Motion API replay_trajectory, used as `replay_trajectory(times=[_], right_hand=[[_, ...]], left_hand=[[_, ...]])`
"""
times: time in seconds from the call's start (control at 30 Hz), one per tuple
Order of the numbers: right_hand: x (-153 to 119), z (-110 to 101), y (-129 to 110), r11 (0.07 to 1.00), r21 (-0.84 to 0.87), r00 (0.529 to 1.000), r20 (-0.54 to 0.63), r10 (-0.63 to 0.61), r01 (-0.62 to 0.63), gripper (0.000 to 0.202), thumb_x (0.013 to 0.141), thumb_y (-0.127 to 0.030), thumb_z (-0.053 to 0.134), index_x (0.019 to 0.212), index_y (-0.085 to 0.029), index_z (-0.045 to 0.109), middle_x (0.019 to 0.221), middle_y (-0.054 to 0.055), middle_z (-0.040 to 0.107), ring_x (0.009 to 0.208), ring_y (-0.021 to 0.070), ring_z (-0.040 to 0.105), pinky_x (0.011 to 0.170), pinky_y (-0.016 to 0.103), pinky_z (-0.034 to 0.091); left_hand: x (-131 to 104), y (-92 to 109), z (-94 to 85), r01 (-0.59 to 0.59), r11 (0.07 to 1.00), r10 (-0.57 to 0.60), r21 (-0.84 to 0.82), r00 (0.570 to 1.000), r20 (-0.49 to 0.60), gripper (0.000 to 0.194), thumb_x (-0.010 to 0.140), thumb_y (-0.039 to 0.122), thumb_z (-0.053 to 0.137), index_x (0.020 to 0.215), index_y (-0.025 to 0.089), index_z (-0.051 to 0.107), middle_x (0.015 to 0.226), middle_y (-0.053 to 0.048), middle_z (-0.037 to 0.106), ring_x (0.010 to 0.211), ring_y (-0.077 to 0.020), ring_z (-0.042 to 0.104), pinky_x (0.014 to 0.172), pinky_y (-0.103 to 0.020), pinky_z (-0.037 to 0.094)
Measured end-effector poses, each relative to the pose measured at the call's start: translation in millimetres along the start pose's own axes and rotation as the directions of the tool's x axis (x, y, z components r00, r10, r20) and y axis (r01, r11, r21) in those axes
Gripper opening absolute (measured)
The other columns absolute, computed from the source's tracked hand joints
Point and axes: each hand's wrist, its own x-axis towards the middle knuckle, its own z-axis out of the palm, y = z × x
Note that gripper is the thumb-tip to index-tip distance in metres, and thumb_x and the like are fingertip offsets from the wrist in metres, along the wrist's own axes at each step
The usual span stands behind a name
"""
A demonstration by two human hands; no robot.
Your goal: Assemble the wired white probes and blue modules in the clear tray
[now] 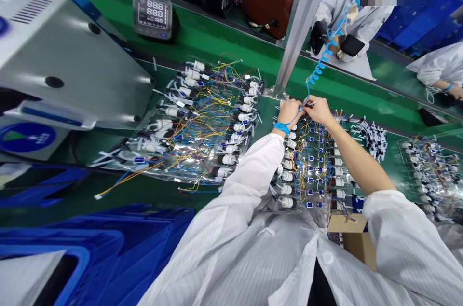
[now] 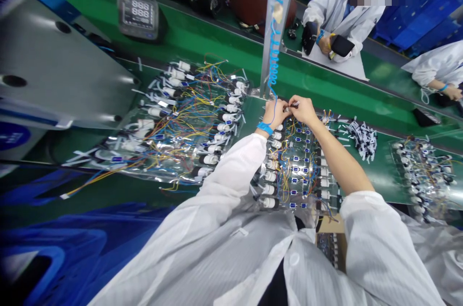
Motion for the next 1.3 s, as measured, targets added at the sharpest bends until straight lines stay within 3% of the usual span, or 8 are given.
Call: replay_trajectory(times=[0.23, 0.37, 0.5, 0.63, 0.8, 1.0, 1.17, 1.3], right_hand=[[4.8, -7.4, -25.4, 0.969, -0.245, 0.991, 0.134, 0.0, 0.033, 0.039, 0.079, -0.005, 0.059, 0.114, -0.017, 0.07, 0.106, 0.01, 0.078, 0.098, 0.0293, 0.071, 0.09, 0.038, 0.054], [15.7, -1.1, -52.6, 0.894, -0.441, 0.969, 0.243, 0.04, 0.074, 0.046, 0.085, -0.002, 0.057, 0.13, -0.012, 0.063, 0.121, 0.023, 0.075, 0.113, 0.0397, 0.07, 0.099, 0.051, 0.055], [24.9, 12.1, -74.2, 0.922, -0.37, 0.936, 0.35, 0.026, 0.113, 0.057, 0.086, -0.002, 0.065, 0.143, -0.009, 0.058, 0.131, 0.025, 0.071, 0.122, 0.04, 0.068, 0.105, 0.053, 0.055], [-14.5, -30.2, -70.9, 0.993, -0.096, 0.979, 0.2, -0.049, 0.069, 0.068, 0.086, -0.016, 0.079, 0.15, -0.009, 0.056, 0.133, 0.019, 0.071, 0.109, 0.0306, 0.072, 0.104, 0.048, 0.059], [-171.8, -128.7, -7.2, 0.961, 0.225, 0.983, -0.056, 0.175, -0.158, 0.033, 0.089, -0.043, 0.082, 0.114, -0.022, 0.078, 0.104, 0.007, 0.079, 0.092, 0.0233, 0.074, 0.092, 0.042, 0.063], [-345.0, -132.9, 77.2, 0.709, 0.555, 0.632, -0.373, 0.68, -0.435, 0.04, 0.08, -0.058, 0.087, 0.094, -0.024, 0.073, 0.078, 0.001, 0.072, 0.069, 0.0176, 0.068, 0.07, 0.034, 0.064], [-364.8, -79.6, 74.5, 0.355, 0.868, 0.731, 0.013, 0.682, -0.347, 0.053, 0.087, -0.067, 0.08, 0.121, -0.027, 0.071, 0.122, 0.009, 0.08, 0.115, 0.0231, 0.078, 0.105, 0.04, 0.064], [-356.9, -60.2, 59.5, 0.226, 0.941, 0.818, 0.082, 0.569, -0.251, 0.056, 0.092, -0.065, 0.076, 0.135, -0.029, 0.067, 0.136, 0.009, 0.077, 0.133, 0.0234, 0.071, 0.123, 0.042, 0.052]], left_hand=[[-4.8, 1.1, -10.3, -0.038, 0.941, -0.03, -0.338, 0.981, -0.193, 0.045, 0.087, 0.015, 0.07, 0.132, 0.017, 0.066, 0.126, -0.016, 0.071, 0.123, -0.0324, 0.064, 0.115, -0.054, 0.044], [-13.7, 6.9, -62.1, -0.234, 0.842, -0.05, -0.485, 0.863, -0.503, 0.056, 0.097, 0.02, 0.066, 0.15, 0.022, 0.049, 0.141, -0.015, 0.061, 0.138, -0.0299, 0.058, 0.126, -0.055, 0.039], [-73.5, 50.9, -144.1, -0.416, 0.788, 0.06, -0.454, 0.786, -0.615, 0.051, 0.106, 0.039, 0.062, 0.153, 0.03, 0.046, 0.144, -0.01, 0.058, 0.145, -0.031, 0.055, 0.125, -0.053, 0.042], [-168.9, 83.4, -181.7, -0.367, 0.819, 0.095, -0.441, 0.845, -0.526, 0.047, 0.107, 0.045, 0.06, 0.151, 0.032, 0.052, 0.141, -0.009, 0.061, 0.139, -0.0305, 0.061, 0.117, -0.049, 0.051], [-246.0, 42.1, -135.8, -0.017, 0.907, -0.095, -0.421, 0.966, -0.242, 0.048, 0.102, 0.045, 0.065, 0.146, 0.025, 0.059, 0.149, -0.015, 0.061, 0.135, -0.0301, 0.062, 0.109, -0.047, 0.056], [-252.7, -13.3, -66.4, 0.366, 0.792, -0.382, -0.488, 0.922, 0.071, 0.092, 0.088, 0.052, 0.082, 0.164, 0.017, 0.043, 0.162, -0.025, 0.053, 0.143, -0.0359, 0.061, 0.11, -0.046, 0.055], [-212.5, -21.0, -48.8, 0.514, 0.602, -0.52, -0.611, 0.833, 0.188, 0.079, 0.086, 0.048, 0.08, 0.151, 0.009, 0.056, 0.131, -0.02, 0.076, 0.118, -0.0312, 0.074, 0.101, -0.043, 0.059], [-193.0, -1.7, -39.9, 0.362, 0.672, -0.306, -0.646, 0.93, 0.203, 0.051, 0.08, 0.047, 0.085, 0.116, 0.013, 0.075, 0.119, -0.014, 0.081, 0.12, -0.031, 0.073, 0.112, -0.046, 0.054]])
